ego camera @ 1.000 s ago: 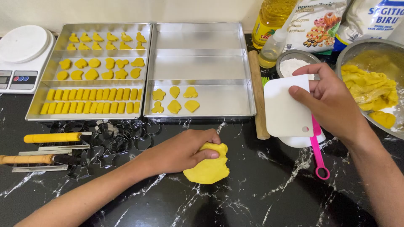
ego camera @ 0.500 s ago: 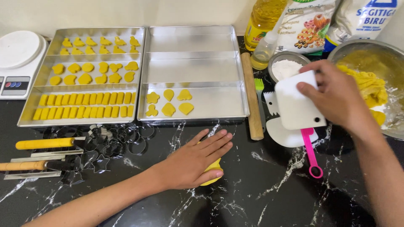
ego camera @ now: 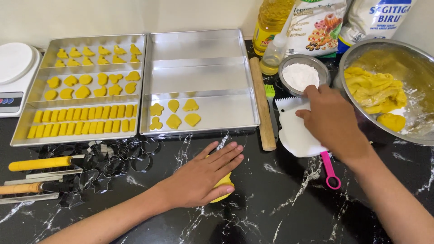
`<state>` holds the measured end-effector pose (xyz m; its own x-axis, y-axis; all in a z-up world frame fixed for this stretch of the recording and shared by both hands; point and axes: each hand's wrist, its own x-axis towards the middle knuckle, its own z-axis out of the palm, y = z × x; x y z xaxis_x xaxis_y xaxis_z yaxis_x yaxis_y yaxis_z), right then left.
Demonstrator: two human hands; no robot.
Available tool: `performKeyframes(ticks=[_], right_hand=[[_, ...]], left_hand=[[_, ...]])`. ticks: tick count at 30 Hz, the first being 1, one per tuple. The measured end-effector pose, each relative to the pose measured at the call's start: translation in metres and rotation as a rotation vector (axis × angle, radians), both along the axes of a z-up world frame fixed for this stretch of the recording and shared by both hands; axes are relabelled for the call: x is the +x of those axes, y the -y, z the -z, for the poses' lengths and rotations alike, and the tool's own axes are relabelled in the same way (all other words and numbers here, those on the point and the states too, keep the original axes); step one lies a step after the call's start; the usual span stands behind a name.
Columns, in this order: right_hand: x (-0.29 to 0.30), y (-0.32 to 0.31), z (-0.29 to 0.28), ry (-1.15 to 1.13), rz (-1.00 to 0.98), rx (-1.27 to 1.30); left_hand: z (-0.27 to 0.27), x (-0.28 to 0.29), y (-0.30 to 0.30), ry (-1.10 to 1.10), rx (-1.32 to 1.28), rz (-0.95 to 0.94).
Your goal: Rolling out cookie dough with a wooden rolling pin on a kitchen counter.
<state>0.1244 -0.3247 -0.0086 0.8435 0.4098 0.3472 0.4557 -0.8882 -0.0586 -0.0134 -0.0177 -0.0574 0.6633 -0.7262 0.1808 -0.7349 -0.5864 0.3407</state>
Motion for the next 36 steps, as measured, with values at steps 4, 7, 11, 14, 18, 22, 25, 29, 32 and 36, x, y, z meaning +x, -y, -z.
performKeyframes(ticks=[4,7,11,14,18,22,25,29,32,36], right_hand=[[-0.013,-0.026,-0.011,-0.03,-0.115,0.055],[-0.026,-0.054,-0.02,-0.666,0.046,0.201],[-0.034,-0.067,-0.012,-0.668,-0.011,0.209],[-0.032,-0.072,-0.01,-0.692,0.069,0.22],[-0.021,-0.061,0.007,-0.627,0.1,0.312],[-0.011,-0.049,0.001,-0.684,0.102,0.5],[-0.012,-0.046,-0.011,-0.838,0.153,0.699],[-0.021,-0.049,-0.021,-0.742,0.088,0.756],[-0.025,-0.048,-0.019,-0.736,0.004,0.877],[-0.02,-0.052,-0.006,-0.818,-0.05,1.013]], left_hand=[[0.002,-0.001,0.0,0.048,0.01,-0.013],[0.004,-0.003,0.001,0.066,0.02,-0.029],[-0.018,-0.008,0.006,0.226,0.056,-0.177],[-0.034,-0.009,0.008,0.177,0.163,-0.268],[-0.02,-0.01,0.008,0.142,0.09,-0.273],[-0.008,-0.006,0.006,0.229,-0.039,-0.262],[-0.004,-0.004,0.006,0.153,-0.106,-0.249],[-0.003,-0.001,0.007,0.016,-0.174,-0.205],[-0.002,0.0,0.008,0.013,-0.19,-0.208],[-0.005,-0.001,0.009,0.157,-0.188,-0.232]])
